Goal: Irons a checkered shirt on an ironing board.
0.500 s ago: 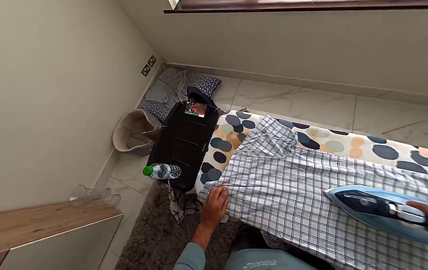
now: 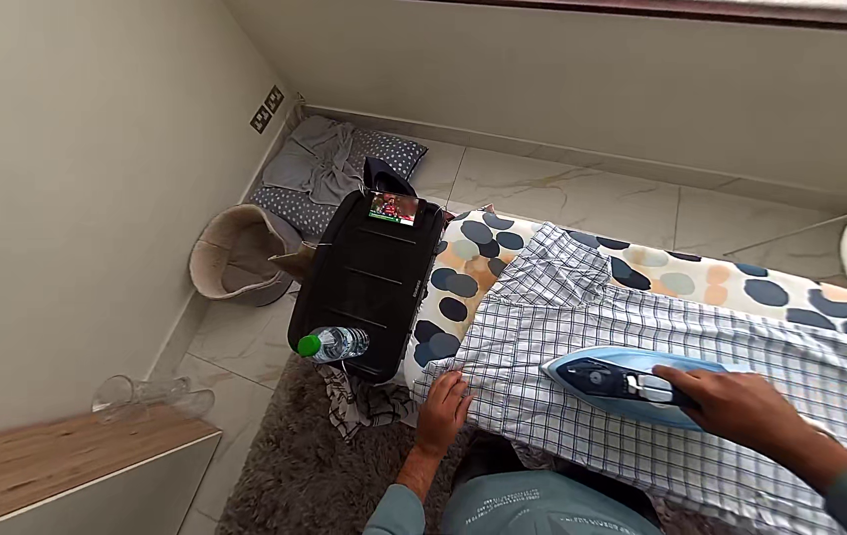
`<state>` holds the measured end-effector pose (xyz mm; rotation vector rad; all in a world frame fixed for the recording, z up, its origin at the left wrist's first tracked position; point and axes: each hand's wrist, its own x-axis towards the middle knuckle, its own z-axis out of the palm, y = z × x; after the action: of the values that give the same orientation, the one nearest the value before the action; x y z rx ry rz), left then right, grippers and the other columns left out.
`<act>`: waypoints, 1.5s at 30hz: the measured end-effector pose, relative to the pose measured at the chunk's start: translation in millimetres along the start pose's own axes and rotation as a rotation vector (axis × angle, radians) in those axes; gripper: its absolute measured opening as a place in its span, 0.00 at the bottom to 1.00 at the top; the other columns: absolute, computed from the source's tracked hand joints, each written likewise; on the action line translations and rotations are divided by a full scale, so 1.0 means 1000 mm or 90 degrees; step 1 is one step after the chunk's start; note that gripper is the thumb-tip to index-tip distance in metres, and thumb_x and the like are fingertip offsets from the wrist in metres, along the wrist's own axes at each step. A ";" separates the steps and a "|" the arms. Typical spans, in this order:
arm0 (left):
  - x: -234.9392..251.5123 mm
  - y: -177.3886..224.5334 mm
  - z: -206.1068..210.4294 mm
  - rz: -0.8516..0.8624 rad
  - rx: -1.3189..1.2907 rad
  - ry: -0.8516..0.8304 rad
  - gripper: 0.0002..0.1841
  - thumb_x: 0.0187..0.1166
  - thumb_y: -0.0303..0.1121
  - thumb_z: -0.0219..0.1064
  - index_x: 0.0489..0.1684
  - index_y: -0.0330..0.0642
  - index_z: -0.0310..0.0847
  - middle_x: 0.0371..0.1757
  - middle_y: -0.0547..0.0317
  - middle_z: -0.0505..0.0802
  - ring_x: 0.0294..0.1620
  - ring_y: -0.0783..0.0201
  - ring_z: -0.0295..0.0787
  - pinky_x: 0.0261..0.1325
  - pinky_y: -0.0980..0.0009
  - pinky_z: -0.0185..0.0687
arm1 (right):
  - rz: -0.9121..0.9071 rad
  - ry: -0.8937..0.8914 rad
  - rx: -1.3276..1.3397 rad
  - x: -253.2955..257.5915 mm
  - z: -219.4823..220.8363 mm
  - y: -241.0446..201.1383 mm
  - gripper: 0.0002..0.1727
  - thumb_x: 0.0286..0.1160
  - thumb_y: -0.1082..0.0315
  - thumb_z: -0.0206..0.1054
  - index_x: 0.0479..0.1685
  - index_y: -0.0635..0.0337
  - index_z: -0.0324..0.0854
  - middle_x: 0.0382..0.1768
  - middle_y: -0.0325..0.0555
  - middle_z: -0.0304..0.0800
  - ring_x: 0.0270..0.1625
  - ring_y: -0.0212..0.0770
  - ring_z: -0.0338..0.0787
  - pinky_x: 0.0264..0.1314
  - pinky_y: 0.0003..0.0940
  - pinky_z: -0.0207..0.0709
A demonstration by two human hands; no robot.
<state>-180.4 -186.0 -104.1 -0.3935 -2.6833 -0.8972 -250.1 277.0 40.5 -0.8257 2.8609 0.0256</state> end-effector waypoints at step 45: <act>0.014 0.096 0.007 -0.377 0.195 -0.210 0.37 0.85 0.53 0.59 0.86 0.33 0.64 0.89 0.31 0.65 0.89 0.35 0.62 0.86 0.40 0.61 | 0.276 -0.145 0.235 -0.212 0.002 0.070 0.18 0.80 0.71 0.59 0.66 0.46 0.79 0.33 0.54 0.90 0.38 0.60 0.93 0.33 0.58 0.82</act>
<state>-162.2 -105.5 -53.2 0.3756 -3.2457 -0.5656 -110.5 448.2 71.2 -0.1190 2.6473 -0.3224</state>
